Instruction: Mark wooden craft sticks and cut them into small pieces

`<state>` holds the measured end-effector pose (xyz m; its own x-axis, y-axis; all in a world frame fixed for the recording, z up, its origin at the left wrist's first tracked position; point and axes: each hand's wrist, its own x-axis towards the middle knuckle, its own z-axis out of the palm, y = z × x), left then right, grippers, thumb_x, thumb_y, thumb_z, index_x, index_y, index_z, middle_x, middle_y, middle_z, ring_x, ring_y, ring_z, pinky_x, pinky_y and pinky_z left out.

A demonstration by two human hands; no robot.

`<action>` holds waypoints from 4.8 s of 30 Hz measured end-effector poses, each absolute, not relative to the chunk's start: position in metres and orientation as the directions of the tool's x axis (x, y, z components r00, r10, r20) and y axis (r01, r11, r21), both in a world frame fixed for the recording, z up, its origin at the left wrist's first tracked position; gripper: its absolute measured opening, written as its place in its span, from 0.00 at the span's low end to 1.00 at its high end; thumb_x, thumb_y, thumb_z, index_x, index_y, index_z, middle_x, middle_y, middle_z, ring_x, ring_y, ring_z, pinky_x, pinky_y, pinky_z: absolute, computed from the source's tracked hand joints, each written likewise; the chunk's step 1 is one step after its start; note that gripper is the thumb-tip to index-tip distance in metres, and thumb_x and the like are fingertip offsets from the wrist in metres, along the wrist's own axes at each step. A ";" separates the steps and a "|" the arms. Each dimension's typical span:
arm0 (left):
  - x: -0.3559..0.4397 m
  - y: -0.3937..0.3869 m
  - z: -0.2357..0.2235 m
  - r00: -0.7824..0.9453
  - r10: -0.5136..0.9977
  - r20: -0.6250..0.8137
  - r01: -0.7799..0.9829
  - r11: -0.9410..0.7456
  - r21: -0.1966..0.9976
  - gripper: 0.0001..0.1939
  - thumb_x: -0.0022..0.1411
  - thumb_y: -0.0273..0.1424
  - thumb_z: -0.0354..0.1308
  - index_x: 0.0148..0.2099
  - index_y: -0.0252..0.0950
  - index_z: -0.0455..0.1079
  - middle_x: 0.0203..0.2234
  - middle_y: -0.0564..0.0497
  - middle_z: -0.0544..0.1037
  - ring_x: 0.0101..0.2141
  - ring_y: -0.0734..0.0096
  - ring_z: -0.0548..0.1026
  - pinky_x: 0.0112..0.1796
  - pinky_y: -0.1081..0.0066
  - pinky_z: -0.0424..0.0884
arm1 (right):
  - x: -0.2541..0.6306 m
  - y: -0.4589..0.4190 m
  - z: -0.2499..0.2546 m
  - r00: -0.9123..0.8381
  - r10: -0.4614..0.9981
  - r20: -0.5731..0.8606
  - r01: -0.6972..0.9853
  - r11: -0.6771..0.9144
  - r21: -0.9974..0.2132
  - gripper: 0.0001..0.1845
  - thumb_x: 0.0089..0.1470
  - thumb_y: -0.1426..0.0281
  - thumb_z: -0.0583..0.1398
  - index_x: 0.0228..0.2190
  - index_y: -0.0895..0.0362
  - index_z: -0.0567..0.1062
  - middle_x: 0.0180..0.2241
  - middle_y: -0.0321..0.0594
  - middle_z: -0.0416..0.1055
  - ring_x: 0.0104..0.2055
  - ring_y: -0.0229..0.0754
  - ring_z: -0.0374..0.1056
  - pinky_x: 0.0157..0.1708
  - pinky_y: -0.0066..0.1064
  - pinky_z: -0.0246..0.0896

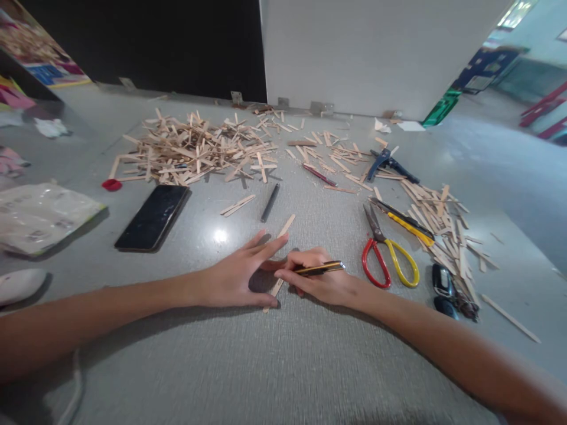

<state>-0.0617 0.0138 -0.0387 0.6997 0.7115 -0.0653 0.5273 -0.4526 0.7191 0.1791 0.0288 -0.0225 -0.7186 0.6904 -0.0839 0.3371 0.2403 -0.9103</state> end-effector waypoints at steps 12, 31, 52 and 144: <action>-0.058 0.008 -0.044 0.714 0.699 0.021 0.536 -0.566 0.627 0.67 0.64 0.60 0.68 0.82 0.45 0.24 0.77 0.38 0.55 0.76 0.45 0.54 0.75 0.44 0.42 | 0.178 0.030 -0.026 -0.780 0.612 0.130 0.291 0.539 -0.790 0.27 0.76 0.57 0.53 0.24 0.53 0.63 0.21 0.29 0.61 0.22 0.35 0.56 0.27 0.32 0.50; -0.056 0.008 -0.037 0.690 0.721 -0.059 0.632 -0.561 0.534 0.66 0.63 0.61 0.68 0.82 0.45 0.28 0.77 0.37 0.53 0.74 0.45 0.58 0.75 0.44 0.38 | 0.173 0.031 -0.026 -0.780 0.617 0.100 0.328 0.541 -0.775 0.24 0.76 0.62 0.50 0.26 0.53 0.67 0.21 0.29 0.59 0.23 0.35 0.56 0.28 0.32 0.51; -0.055 0.008 -0.035 0.670 0.735 -0.105 0.656 -0.519 0.549 0.67 0.62 0.59 0.70 0.82 0.44 0.29 0.76 0.39 0.57 0.74 0.46 0.58 0.75 0.45 0.39 | 0.172 0.030 -0.034 -0.771 0.577 0.269 0.259 0.670 -0.696 0.25 0.76 0.66 0.50 0.24 0.53 0.63 0.20 0.27 0.56 0.21 0.33 0.51 0.25 0.31 0.46; -0.054 0.009 -0.035 0.681 0.727 -0.082 0.651 -0.552 0.521 0.66 0.62 0.57 0.70 0.82 0.47 0.29 0.76 0.37 0.57 0.74 0.45 0.60 0.74 0.43 0.43 | 0.170 0.033 -0.029 -0.742 0.670 0.033 0.358 0.436 -0.826 0.24 0.74 0.57 0.51 0.26 0.53 0.64 0.20 0.30 0.62 0.23 0.35 0.58 0.25 0.29 0.51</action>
<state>-0.0538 0.0090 -0.0348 0.6813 0.7274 -0.0818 0.6514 -0.5515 0.5211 0.1698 0.0329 -0.0290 -0.7417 0.6699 0.0325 0.3578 0.4362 -0.8256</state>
